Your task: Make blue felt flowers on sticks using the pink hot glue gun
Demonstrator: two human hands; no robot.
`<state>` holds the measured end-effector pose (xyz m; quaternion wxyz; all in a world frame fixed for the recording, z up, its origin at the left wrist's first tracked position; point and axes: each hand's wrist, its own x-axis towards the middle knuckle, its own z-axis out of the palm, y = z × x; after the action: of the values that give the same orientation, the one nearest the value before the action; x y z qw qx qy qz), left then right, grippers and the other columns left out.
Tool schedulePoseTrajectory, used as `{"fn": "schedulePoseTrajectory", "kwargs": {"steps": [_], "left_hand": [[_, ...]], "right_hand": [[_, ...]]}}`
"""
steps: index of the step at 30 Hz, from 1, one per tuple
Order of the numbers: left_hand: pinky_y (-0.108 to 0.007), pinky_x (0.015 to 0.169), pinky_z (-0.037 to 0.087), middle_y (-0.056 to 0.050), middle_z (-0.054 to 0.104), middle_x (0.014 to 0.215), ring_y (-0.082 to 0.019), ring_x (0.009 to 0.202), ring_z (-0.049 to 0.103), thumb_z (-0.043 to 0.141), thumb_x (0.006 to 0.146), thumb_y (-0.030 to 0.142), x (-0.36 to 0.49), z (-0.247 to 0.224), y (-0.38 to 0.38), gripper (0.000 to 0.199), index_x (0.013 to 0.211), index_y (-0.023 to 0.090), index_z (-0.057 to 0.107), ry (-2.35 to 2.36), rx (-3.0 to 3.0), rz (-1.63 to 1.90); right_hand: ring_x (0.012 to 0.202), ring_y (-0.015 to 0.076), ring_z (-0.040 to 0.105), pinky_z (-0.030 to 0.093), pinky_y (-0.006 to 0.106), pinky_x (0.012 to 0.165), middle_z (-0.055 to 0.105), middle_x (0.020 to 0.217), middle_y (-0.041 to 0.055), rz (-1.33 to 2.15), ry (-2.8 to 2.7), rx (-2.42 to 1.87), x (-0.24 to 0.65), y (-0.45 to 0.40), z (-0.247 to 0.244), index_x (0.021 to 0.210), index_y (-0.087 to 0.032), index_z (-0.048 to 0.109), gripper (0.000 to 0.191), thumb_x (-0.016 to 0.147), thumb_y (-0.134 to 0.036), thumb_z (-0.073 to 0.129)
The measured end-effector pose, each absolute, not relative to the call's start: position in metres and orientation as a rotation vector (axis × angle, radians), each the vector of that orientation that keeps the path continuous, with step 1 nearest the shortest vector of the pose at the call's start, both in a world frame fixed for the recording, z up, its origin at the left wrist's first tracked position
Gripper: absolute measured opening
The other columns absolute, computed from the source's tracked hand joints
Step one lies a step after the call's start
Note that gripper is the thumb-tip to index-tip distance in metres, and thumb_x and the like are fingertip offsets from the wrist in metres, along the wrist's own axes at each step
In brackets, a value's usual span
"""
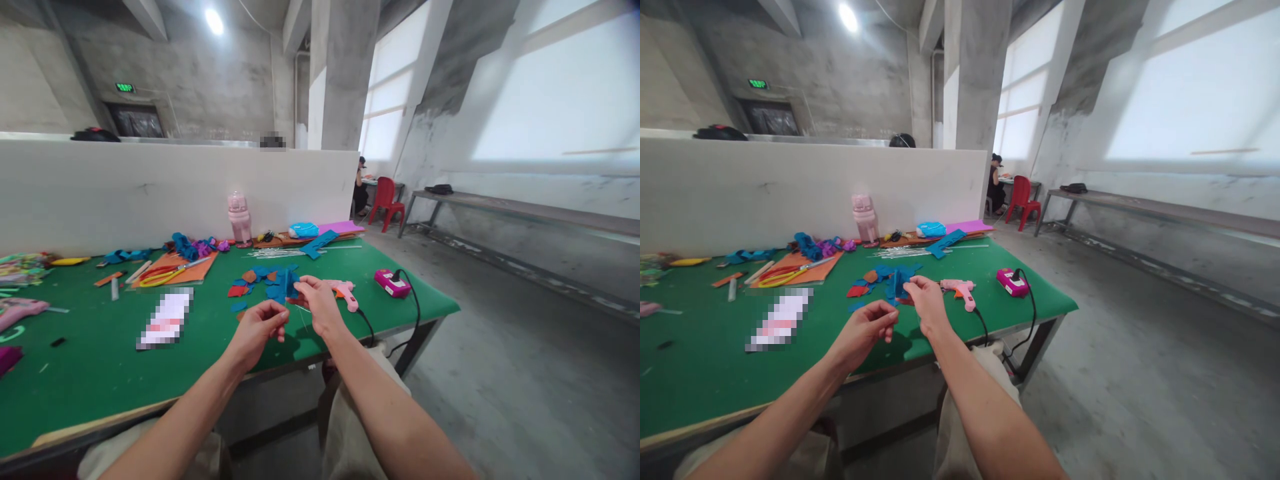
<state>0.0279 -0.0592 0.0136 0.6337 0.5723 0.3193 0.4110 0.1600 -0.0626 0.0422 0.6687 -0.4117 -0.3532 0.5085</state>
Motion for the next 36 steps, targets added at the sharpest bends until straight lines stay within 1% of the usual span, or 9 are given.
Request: {"fn": "schedulePoseTrajectory", "kwargs": {"steps": [14,21,36], "left_hand": [[-0.02,0.047,0.042,0.004,0.051,0.057,-0.007,0.046,0.048,0.065,0.067,0.03,0.0279,0.0123,-0.0596,0.018,0.071,0.015,0.057,0.723,1.297,0.948],[-0.021,0.048,0.043,0.004,0.05,0.056,-0.007,0.047,0.048,0.064,0.068,0.029,0.0281,0.012,-0.0592,0.017,0.071,0.014,0.056,0.723,1.295,0.937],[-0.02,0.047,0.041,0.004,0.052,0.054,-0.007,0.045,0.049,0.065,0.067,0.031,0.028,0.0118,-0.0591,0.019,0.07,0.015,0.056,0.724,1.284,0.949]], "right_hand": [[0.046,0.008,0.046,0.047,0.025,0.053,0.048,0.05,-0.0068,1.166,-0.716,-0.895,0.1577,-0.0638,0.0444,0.057,-0.018,0.049,0.016,0.053,-0.025,0.063],[0.046,0.0075,0.045,0.047,0.024,0.052,0.045,0.047,-0.0079,1.161,-0.702,-0.883,0.1576,-0.0645,0.0449,0.058,-0.018,0.049,0.016,0.053,-0.024,0.063],[0.045,0.0068,0.041,0.048,0.025,0.054,0.043,0.047,-0.0082,1.172,-0.72,-0.866,0.1559,-0.0656,0.0456,0.058,-0.018,0.049,0.016,0.053,-0.024,0.063]]}}
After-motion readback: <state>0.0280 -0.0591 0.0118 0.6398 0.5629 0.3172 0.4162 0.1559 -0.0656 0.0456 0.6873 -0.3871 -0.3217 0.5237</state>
